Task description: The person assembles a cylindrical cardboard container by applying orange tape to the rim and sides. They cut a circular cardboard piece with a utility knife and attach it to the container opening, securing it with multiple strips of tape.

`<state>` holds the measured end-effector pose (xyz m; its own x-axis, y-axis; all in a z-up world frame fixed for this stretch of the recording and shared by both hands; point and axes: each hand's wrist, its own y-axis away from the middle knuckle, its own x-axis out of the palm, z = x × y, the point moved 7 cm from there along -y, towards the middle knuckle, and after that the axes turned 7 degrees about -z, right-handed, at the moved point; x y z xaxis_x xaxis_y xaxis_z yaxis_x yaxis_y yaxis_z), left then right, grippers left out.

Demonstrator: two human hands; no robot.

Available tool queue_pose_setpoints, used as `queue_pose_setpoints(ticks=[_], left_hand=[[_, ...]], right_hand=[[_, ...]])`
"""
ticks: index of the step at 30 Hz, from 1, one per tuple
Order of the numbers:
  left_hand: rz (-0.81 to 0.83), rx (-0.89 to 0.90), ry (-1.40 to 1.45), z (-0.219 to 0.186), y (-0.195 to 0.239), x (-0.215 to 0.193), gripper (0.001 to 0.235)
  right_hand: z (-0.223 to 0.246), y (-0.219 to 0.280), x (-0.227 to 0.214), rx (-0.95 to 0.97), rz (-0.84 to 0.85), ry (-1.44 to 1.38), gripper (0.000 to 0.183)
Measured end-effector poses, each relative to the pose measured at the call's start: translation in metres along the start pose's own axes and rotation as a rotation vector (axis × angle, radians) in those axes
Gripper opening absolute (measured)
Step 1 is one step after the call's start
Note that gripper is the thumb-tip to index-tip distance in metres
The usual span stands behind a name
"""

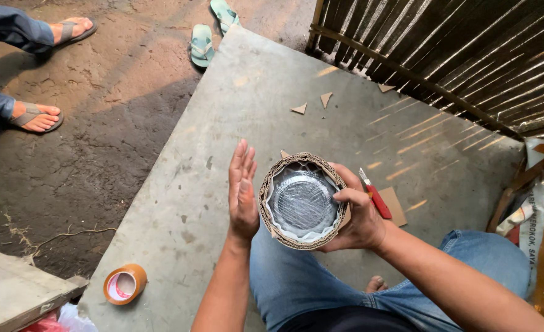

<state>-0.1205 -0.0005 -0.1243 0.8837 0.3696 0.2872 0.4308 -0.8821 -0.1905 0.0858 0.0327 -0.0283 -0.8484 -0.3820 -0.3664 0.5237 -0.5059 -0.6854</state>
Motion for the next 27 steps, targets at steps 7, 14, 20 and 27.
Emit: queue_pose_setpoints(ticks=[7,14,20,27], left_hand=[[0.53,0.418,-1.06,-0.124,0.013,0.11,0.115],[0.568,0.462,-1.323,-0.118,0.023,0.152,0.116],[0.618,0.404,-1.357,-0.11,0.022,0.155,0.119],[0.535,0.366,-1.169,-0.119,0.022,0.145,0.116]], right_hand=[[-0.018,0.028,-0.027,0.069,0.051,-0.067,0.135],[-0.126,0.181,-0.104,0.862,-0.183,0.359,0.102],[-0.188,0.345,-0.053,1.435,0.358,0.611,0.115],[-0.204,0.355,-0.032,1.166,0.425,0.682,0.096]])
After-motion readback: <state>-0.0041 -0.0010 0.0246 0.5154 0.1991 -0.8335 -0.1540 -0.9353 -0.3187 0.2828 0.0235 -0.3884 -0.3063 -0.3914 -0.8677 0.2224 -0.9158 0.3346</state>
